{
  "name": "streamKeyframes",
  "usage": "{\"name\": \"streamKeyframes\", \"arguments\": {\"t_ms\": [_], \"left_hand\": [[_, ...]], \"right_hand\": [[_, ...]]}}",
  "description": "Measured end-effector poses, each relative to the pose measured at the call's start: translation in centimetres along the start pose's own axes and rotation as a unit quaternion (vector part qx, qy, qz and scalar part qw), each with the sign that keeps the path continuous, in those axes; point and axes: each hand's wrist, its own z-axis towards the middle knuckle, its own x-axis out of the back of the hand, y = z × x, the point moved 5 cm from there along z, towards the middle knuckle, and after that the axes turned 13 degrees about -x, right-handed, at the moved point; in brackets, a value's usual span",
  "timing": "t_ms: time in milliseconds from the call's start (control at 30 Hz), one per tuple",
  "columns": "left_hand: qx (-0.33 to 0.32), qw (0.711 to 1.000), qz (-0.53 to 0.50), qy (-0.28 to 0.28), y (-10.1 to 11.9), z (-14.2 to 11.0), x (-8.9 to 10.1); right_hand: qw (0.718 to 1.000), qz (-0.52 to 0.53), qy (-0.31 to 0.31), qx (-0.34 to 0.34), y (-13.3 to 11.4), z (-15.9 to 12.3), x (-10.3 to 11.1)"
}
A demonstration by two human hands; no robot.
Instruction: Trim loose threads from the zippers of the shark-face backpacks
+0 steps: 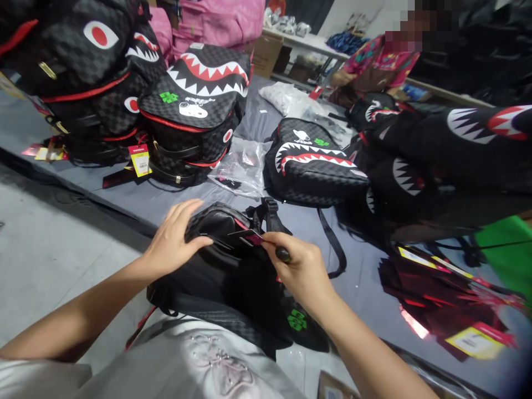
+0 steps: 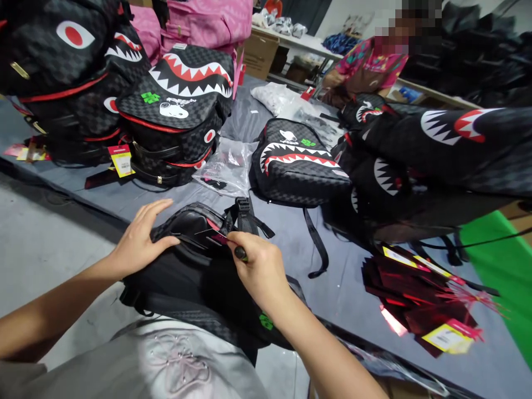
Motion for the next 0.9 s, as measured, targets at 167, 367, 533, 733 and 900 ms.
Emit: {"name": "streamKeyframes", "arguments": {"t_ms": [167,367,533,733,900], "left_hand": [[0.148,0.983,-0.057,-0.088,-4.0,-3.6,-3.2],[0.120,0.990,-0.057,-0.046,-4.8,-3.9,-4.5],[0.101,0.994,-0.044,-0.014,-6.0,-4.3,-5.4],[0.121,0.991,-0.056,-0.017,-6.7,-4.5,-5.8],[0.113,0.991,-0.060,-0.025,-6.8,-4.5,-5.8]], "right_hand": [[0.978,-0.133,-0.157,-0.040,0.1,0.1,-4.6],[0.912,-0.300,-0.280,-0.031,-2.4,1.1,-7.6],[0.889,-0.354,-0.290,-0.030,-3.6,1.5,-8.5],[0.874,-0.333,-0.353,0.000,-3.4,2.1,-10.0],[0.888,-0.331,-0.319,-0.021,-3.8,2.5,-9.0]]}}
